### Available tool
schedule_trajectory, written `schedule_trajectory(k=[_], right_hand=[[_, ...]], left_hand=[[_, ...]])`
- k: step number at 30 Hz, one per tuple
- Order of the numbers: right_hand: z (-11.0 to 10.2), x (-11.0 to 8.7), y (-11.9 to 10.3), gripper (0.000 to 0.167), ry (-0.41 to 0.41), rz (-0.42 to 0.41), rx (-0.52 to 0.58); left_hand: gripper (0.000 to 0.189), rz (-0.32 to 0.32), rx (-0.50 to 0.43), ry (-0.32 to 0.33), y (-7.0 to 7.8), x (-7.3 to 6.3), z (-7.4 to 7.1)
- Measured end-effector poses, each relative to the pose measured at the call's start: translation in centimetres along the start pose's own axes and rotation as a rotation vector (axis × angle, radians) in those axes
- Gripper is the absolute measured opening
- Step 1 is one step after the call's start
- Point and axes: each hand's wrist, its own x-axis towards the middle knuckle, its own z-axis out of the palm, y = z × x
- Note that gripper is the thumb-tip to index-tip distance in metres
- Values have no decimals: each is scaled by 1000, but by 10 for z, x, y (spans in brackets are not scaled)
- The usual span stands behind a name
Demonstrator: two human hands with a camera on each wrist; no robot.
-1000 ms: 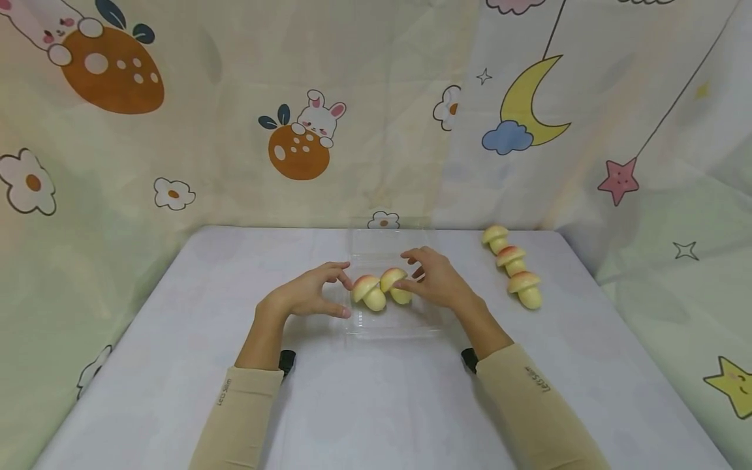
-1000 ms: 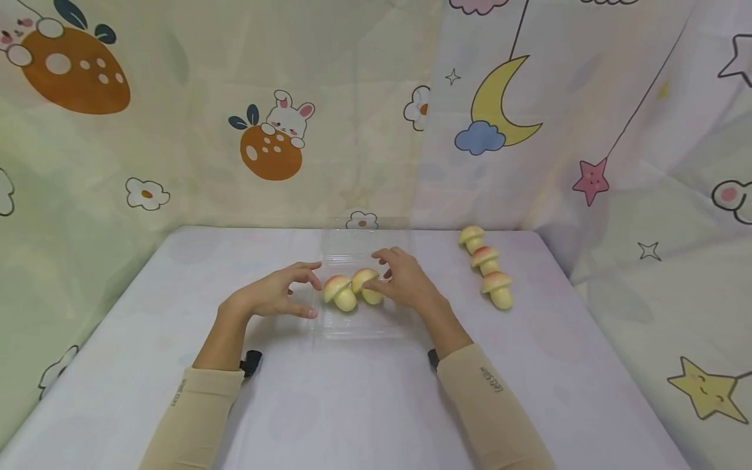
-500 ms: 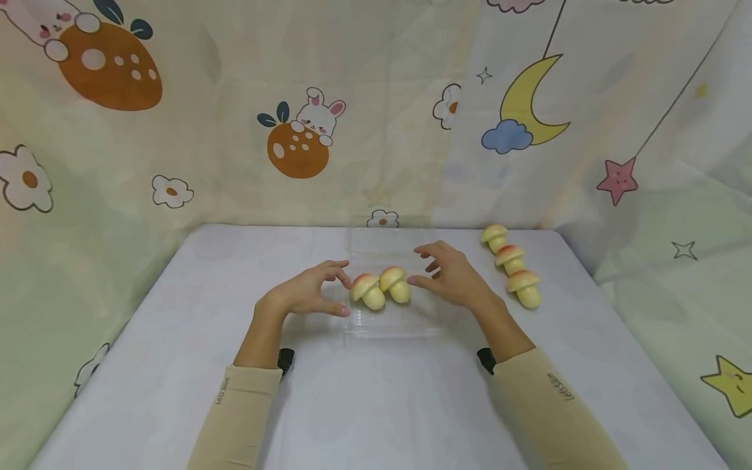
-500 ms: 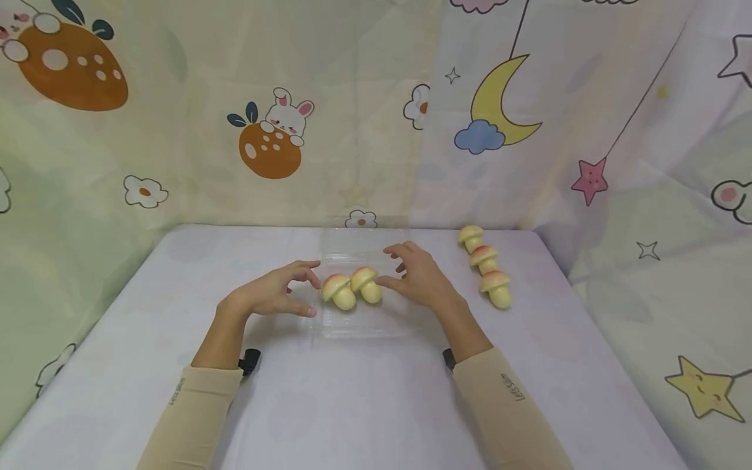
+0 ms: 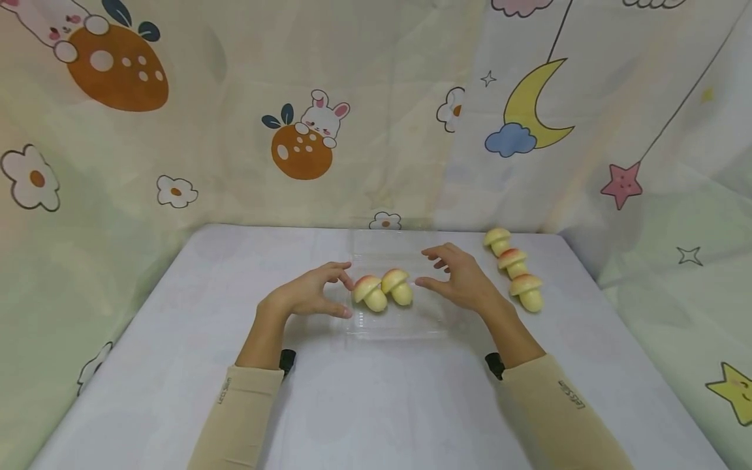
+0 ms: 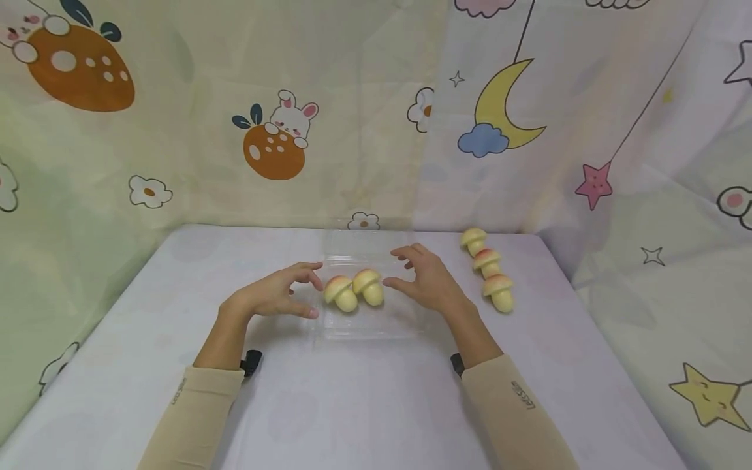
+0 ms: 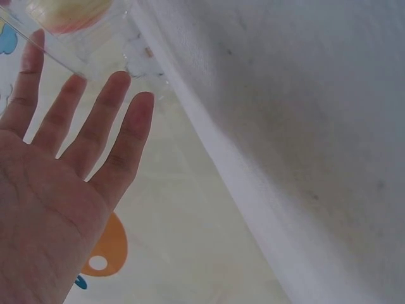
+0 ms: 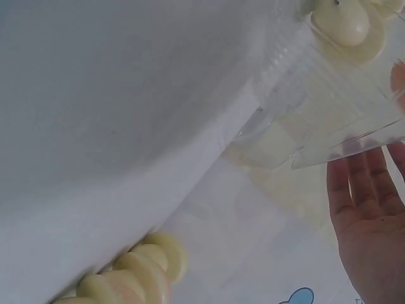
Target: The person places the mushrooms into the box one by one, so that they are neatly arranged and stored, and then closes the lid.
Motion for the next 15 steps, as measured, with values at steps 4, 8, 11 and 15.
schedule_trajectory(k=[4,8,11,15], right_hand=[[-2,-3,4,54,6,-8,-19],[-5,-7,7,53,28,-17,-37],[-8,-10,8,53,34,-18,-36],[-11,-14,11,53,29,-17,-60]], left_hand=[[53,3,6,1,1,0,-1],[53,5,12,1,1,1,-2],[53,1,13,3,0,1,-1],[54,0,7,4,1,0,0]])
